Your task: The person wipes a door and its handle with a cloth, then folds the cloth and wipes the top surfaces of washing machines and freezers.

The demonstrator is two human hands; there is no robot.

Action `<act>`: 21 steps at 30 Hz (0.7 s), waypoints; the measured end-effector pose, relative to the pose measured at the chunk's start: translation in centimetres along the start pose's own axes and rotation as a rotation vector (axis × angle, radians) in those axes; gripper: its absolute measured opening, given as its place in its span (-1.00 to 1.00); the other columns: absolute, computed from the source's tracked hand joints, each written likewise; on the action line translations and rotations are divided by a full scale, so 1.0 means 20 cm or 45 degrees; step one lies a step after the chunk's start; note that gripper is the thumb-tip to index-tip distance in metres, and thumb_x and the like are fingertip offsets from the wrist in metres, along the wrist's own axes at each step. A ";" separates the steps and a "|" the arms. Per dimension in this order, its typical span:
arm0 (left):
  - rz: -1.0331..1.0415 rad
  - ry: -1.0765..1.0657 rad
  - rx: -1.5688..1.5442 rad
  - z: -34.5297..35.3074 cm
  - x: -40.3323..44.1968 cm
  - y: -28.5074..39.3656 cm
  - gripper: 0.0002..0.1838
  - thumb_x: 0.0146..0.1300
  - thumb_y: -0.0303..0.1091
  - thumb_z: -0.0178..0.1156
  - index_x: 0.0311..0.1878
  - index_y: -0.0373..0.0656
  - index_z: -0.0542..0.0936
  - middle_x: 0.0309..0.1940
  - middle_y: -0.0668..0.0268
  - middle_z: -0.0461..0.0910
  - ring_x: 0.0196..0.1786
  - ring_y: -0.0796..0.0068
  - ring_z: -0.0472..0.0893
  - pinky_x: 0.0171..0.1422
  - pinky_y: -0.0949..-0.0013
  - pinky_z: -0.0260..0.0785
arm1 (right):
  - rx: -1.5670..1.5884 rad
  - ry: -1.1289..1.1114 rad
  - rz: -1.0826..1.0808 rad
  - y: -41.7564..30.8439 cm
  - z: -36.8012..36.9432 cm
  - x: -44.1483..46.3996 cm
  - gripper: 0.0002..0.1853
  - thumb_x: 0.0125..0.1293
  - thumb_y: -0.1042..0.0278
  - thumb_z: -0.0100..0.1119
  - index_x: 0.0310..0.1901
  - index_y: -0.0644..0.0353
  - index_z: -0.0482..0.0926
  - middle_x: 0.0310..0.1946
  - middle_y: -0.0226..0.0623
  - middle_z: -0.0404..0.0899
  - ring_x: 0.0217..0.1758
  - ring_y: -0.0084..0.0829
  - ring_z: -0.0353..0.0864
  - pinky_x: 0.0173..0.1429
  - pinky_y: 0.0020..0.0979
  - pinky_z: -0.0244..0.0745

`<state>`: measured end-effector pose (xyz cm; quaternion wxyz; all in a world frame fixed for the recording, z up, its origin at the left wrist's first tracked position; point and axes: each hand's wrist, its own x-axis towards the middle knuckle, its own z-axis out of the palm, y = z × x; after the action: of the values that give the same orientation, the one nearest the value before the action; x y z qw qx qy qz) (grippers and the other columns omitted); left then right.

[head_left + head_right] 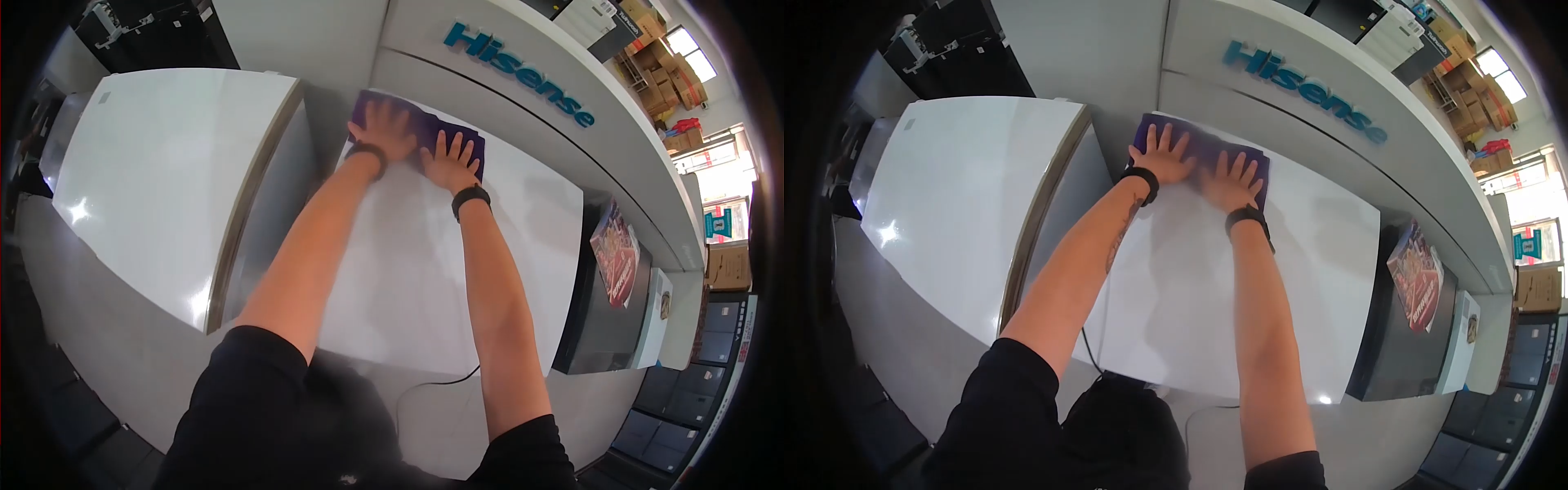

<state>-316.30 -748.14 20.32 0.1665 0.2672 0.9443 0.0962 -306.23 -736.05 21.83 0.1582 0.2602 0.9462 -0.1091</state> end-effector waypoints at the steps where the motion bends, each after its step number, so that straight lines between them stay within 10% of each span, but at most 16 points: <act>1: 0.008 -0.007 0.003 0.02 -0.05 0.01 -0.24 0.33 0.30 -0.23 0.56 0.37 -0.03 0.62 0.27 -0.31 0.62 0.01 -0.36 0.43 -0.54 -0.35 | -0.008 0.018 -0.018 0.00 0.03 -0.04 -0.19 0.43 -0.29 -0.41 0.56 0.02 -0.15 0.58 0.02 -0.34 0.62 0.15 -0.45 0.55 0.23 -0.37; 21: 0.066 -0.257 0.075 0.33 -1.41 0.03 -0.27 0.38 0.19 -0.23 0.57 0.27 -0.05 0.62 0.29 -0.41 0.62 0.03 -0.43 0.41 -0.56 -0.28 | -0.090 0.136 -0.168 0.13 0.60 -1.35 -0.24 0.44 -0.21 -0.23 0.53 0.03 0.01 0.57 0.01 -0.22 0.61 0.15 -0.34 0.50 0.32 -0.30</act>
<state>-290.99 -762.08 21.87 0.2505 0.3044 0.9179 0.0454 -279.96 -749.73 20.02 0.1092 0.1970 0.9717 -0.0718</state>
